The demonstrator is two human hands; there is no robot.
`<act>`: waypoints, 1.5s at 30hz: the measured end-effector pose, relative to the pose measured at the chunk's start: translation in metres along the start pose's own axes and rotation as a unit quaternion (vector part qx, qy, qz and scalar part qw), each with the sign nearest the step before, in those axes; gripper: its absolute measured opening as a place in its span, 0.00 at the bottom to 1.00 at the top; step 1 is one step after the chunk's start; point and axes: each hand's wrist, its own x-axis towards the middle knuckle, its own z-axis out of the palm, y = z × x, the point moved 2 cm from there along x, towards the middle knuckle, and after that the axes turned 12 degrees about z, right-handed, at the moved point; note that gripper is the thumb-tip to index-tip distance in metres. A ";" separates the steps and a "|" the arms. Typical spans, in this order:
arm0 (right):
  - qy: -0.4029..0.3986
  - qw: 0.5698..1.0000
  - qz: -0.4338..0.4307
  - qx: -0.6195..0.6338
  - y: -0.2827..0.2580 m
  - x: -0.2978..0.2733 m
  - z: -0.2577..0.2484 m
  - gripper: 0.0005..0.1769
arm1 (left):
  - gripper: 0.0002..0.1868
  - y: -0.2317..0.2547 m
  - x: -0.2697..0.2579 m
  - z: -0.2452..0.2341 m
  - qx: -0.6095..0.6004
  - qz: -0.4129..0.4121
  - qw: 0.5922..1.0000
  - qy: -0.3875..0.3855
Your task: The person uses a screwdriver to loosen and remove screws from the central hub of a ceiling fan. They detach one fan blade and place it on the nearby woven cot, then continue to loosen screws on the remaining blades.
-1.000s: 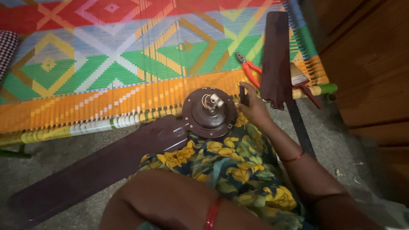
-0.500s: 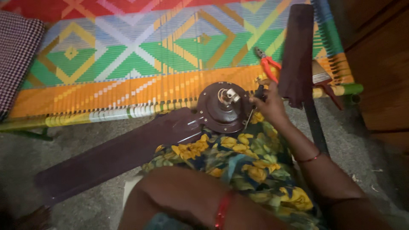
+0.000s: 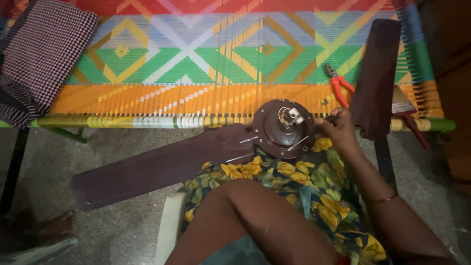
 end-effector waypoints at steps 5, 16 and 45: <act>0.001 0.998 0.007 0.069 0.001 0.004 -0.001 0.23 | 0.14 0.016 -0.002 -0.003 0.229 -0.024 0.971 -0.069; 0.003 0.999 -0.002 0.049 0.005 0.012 -0.015 0.24 | 0.20 0.027 0.012 0.007 0.303 -0.101 0.947 -0.030; 0.110 0.988 0.041 0.102 -0.008 0.009 -0.060 0.17 | 0.12 -0.013 0.062 0.012 0.682 -0.083 0.689 0.232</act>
